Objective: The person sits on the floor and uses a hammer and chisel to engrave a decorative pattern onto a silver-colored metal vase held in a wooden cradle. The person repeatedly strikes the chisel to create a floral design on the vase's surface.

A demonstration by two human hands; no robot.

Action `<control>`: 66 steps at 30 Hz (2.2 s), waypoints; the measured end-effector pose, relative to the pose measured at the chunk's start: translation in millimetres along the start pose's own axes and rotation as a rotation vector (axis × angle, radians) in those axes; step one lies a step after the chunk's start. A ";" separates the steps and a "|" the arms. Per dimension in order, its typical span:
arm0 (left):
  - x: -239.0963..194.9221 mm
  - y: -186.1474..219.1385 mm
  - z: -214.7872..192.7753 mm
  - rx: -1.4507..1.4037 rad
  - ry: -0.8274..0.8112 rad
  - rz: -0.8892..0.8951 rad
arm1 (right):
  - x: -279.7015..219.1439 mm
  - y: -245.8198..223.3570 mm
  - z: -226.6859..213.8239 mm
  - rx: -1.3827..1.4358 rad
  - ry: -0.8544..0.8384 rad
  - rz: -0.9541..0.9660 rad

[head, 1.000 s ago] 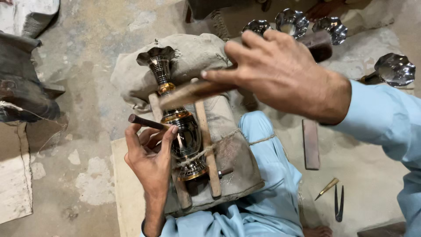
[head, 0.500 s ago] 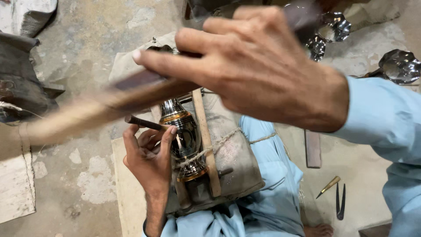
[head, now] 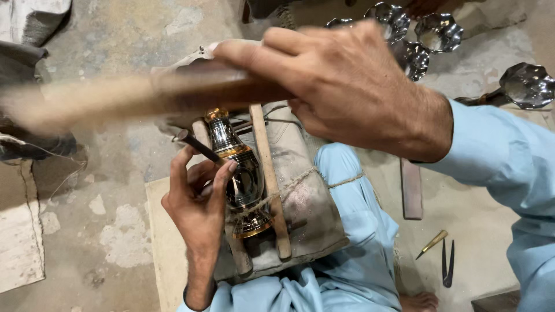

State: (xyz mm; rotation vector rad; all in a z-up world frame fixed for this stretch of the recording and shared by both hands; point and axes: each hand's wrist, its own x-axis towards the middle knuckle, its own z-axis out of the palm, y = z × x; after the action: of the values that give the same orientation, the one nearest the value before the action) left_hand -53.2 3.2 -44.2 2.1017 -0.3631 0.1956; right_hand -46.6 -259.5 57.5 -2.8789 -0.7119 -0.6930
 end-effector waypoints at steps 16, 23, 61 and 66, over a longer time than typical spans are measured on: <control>13.9 5.3 -3.3 0.041 -0.185 0.088 | -57.1 16.9 26.7 0.321 0.070 0.204; 14.0 10.3 -3.9 0.110 -0.190 0.066 | -70.8 23.2 26.6 0.284 -0.066 0.287; 60.2 35.0 -12.1 0.179 -0.723 0.252 | -181.4 -23.6 108.8 0.527 0.092 0.752; 56.3 31.9 -15.3 0.212 -0.717 0.219 | -185.0 -29.0 110.6 0.614 0.109 0.799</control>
State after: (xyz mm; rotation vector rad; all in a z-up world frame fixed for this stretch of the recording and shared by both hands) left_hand -10.7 -9.8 5.3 2.2856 -1.0354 -0.4265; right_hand -160.7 -289.5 -125.2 -2.2293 0.2328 -0.4035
